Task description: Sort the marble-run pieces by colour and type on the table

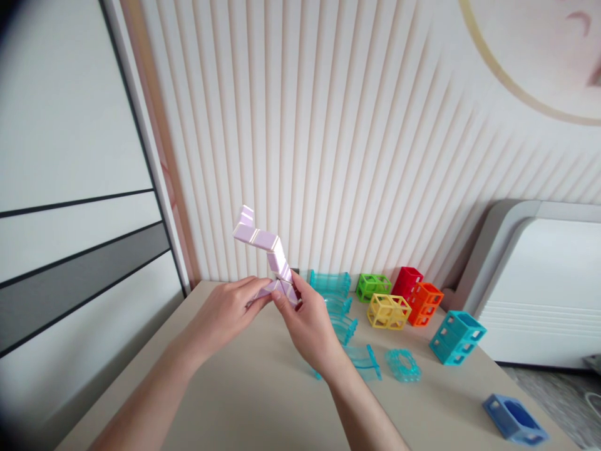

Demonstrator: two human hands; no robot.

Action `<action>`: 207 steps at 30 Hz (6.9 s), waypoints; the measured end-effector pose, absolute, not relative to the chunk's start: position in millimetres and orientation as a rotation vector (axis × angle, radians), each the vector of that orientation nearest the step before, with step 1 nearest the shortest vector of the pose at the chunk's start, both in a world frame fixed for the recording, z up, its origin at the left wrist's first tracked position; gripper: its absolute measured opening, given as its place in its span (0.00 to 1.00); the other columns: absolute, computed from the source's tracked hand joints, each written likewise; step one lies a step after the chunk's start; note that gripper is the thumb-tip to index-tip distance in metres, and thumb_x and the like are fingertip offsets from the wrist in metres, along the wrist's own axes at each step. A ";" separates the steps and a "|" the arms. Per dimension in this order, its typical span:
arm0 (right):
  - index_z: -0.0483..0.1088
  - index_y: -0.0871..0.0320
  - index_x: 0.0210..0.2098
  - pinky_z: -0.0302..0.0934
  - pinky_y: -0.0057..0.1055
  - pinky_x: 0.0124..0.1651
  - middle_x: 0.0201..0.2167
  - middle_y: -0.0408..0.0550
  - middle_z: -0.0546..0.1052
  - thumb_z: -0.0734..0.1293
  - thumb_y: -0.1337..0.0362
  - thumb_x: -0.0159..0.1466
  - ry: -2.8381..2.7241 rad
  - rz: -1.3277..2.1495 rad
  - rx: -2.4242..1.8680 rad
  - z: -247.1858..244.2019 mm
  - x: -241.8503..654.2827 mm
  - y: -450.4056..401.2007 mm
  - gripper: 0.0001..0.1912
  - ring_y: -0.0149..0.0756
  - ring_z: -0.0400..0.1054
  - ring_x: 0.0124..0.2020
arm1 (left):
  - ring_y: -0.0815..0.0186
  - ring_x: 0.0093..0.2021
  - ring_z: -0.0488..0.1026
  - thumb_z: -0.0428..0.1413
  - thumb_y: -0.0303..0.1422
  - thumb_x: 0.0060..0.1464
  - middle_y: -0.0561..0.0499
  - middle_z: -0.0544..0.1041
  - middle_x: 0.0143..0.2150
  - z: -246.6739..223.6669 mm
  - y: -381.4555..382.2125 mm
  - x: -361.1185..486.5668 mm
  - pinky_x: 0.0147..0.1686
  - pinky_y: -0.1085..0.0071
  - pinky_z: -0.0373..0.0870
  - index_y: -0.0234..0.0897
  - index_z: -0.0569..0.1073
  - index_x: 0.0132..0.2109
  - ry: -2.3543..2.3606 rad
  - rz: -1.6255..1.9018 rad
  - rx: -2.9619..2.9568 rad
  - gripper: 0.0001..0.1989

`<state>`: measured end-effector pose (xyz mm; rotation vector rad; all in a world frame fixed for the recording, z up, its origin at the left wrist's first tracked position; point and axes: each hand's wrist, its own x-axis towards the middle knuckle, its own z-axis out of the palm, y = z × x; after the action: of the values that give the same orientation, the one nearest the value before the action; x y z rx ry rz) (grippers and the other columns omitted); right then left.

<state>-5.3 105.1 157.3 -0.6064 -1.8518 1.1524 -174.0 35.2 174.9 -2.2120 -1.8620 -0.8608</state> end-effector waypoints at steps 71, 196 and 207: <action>0.73 0.57 0.43 0.59 0.28 0.35 0.31 0.45 0.74 0.60 0.50 0.71 -1.863 1.095 -0.666 149.2 -14.0 106.6 0.18 0.35 0.65 0.32 | 0.63 0.35 0.79 0.53 0.39 0.65 0.50 0.81 0.35 162.5 48.7 -164.0 0.37 0.69 0.75 0.38 0.75 0.43 -1.978 -1.884 -2.316 0.10; 0.71 0.57 0.56 0.56 0.46 0.60 0.47 0.54 0.77 0.60 0.73 0.72 -2.313 -0.582 -0.558 173.9 22.6 111.4 0.17 0.45 0.67 0.53 | 0.70 0.18 0.59 0.55 0.53 0.58 0.59 0.58 0.15 170.0 42.5 -178.5 0.22 0.71 0.51 0.40 0.60 0.19 -2.382 -1.809 -1.969 0.28; 0.73 0.56 0.52 0.54 0.47 0.59 0.44 0.54 0.76 0.60 0.76 0.70 -2.123 -0.697 -0.668 174.3 22.1 109.2 0.17 0.44 0.67 0.47 | 0.62 0.30 0.75 0.56 0.49 0.59 0.53 0.76 0.28 164.8 45.6 -176.0 0.30 0.70 0.69 0.38 0.75 0.41 -2.175 -2.077 -1.918 0.18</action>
<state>22.1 109.2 174.3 -0.6678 -2.1229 -0.6972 -176.0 45.6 164.8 -1.9182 -2.1750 -2.0770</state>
